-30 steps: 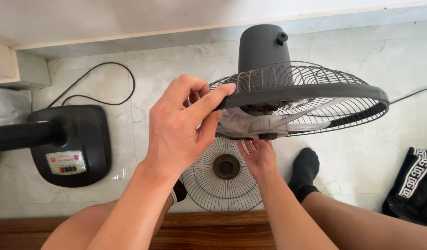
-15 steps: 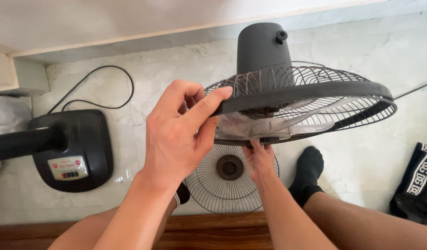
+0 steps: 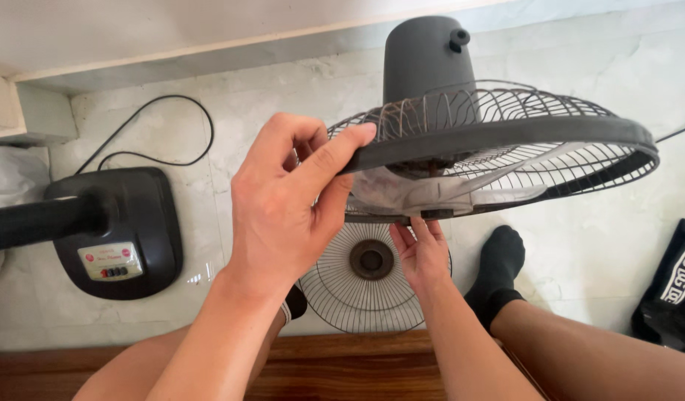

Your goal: The person fits a black plastic retaining ring around a wire fan grill and then positions the grill onto the front of a floor fan by hand.

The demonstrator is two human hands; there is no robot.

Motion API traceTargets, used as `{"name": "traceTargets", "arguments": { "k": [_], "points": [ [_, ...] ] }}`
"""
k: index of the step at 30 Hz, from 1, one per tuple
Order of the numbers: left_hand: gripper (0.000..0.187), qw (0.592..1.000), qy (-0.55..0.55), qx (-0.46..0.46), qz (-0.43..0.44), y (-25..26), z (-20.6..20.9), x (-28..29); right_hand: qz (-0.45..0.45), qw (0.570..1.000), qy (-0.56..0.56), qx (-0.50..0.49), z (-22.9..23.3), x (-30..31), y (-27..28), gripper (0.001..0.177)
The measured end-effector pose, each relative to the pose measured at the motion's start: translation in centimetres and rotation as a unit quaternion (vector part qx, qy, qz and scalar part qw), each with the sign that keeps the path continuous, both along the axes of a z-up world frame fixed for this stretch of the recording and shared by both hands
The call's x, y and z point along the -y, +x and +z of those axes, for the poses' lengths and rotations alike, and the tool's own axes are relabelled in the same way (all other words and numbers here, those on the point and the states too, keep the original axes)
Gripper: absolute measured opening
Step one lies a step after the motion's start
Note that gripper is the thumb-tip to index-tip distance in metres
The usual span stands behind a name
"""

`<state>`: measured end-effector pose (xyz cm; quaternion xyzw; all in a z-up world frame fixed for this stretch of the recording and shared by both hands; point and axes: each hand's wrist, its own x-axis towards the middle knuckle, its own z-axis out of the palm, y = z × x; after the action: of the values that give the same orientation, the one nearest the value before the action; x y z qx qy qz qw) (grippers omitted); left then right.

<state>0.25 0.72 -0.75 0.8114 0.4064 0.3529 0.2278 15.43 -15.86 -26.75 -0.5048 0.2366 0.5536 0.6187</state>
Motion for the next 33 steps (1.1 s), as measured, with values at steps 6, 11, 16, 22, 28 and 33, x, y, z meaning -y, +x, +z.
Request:
{"name": "traceTargets", "arguments": {
  "k": [6, 11, 16, 22, 28, 33],
  "points": [
    [0.046, 1.000, 0.004, 0.000, 0.006, 0.1, 0.0, -0.2, -0.042, 0.997, -0.014, -0.063, -1.5, -0.1, 0.1, 0.026],
    [0.047, 1.000, -0.011, 0.001, 0.001, 0.0, 0.0, -0.2, -0.061, 0.995, -0.007, -0.080, -0.6, -0.4, 0.0, 0.026],
    [0.043, 1.000, 0.004, 0.001, 0.011, 0.1, -0.1, -0.1, -0.066, 0.995, 0.009, -0.079, 0.6, -0.9, -0.3, 0.026],
    [0.043, 1.000, 0.000, 0.005, 0.013, 0.0, -0.1, -0.1, -0.053, 0.997, 0.007, -0.059, 0.1, -1.1, -0.4, 0.024],
    [0.047, 1.000, -0.005, 0.008, 0.010, 0.1, -0.1, -0.3, -0.038, 0.999, -0.001, -0.021, -1.0, -1.4, -0.4, 0.023],
    [0.047, 1.000, -0.001, 0.010, 0.016, 0.2, -0.1, -0.2, -0.014, 0.999, -0.027, 0.019, 0.7, -2.1, -0.8, 0.028]
  ]
}}
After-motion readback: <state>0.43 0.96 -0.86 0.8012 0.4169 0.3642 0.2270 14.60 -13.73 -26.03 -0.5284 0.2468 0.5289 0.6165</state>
